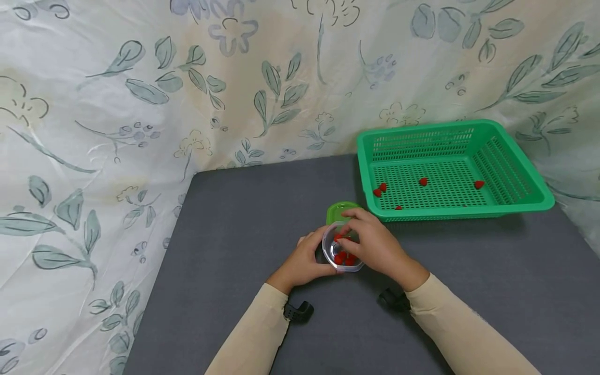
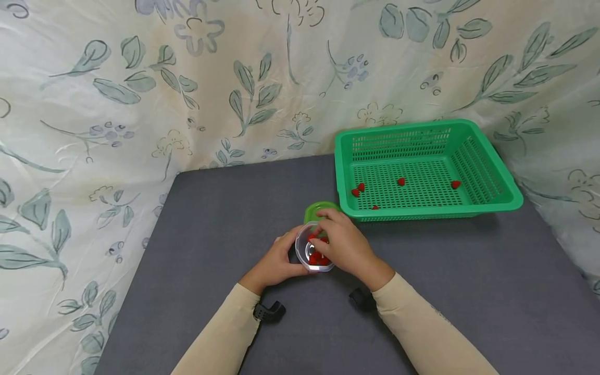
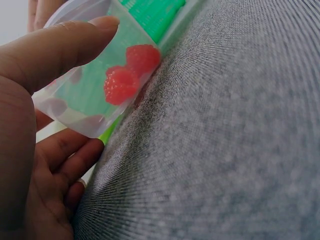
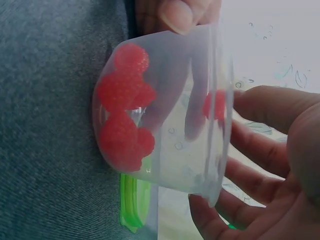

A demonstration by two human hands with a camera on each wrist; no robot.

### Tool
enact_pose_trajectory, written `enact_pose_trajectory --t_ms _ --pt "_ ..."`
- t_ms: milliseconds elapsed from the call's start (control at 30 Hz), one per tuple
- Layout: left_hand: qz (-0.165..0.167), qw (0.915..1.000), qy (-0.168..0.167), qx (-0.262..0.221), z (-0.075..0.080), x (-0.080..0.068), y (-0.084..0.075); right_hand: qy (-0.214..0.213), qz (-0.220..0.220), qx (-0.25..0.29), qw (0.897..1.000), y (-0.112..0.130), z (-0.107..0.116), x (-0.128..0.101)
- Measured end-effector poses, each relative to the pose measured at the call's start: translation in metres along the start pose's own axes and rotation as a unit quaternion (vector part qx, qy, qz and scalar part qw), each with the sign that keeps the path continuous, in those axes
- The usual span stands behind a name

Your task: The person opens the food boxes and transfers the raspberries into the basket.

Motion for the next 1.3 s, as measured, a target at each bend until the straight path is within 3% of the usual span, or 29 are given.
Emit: enact_pose_trajectory --t_ms 367,633,900,1300 --pt "0.000 1.0000 -0.004 -0.004 -0.001 0.002 0.002 -0.026 0.018 0.056 0.998 0.006 0.013 0.001" --pt "-0.007 0.9999 -0.009 -0.008 -0.001 0.001 0.001 -0.046 0.004 0.097 0.994 0.006 0.026 0.002" --pt "-0.010 0.9998 -0.012 -0.009 -0.001 0.001 0.002 -0.046 -0.001 0.107 0.993 0.006 0.031 0.002" --pt "-0.009 0.9999 -0.008 -0.006 -0.001 0.000 0.002 -0.082 0.018 0.099 0.992 0.006 0.046 0.003"
Point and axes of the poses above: each hand's wrist, its own x-axis towards the middle knuckle, its own z-axis out of the back of the hand, y = z × x, the point moved 5 cm from there along x, towards the middle knuckle, and after that the axes turned 7 degrees about -y, right-handed, at the moved point
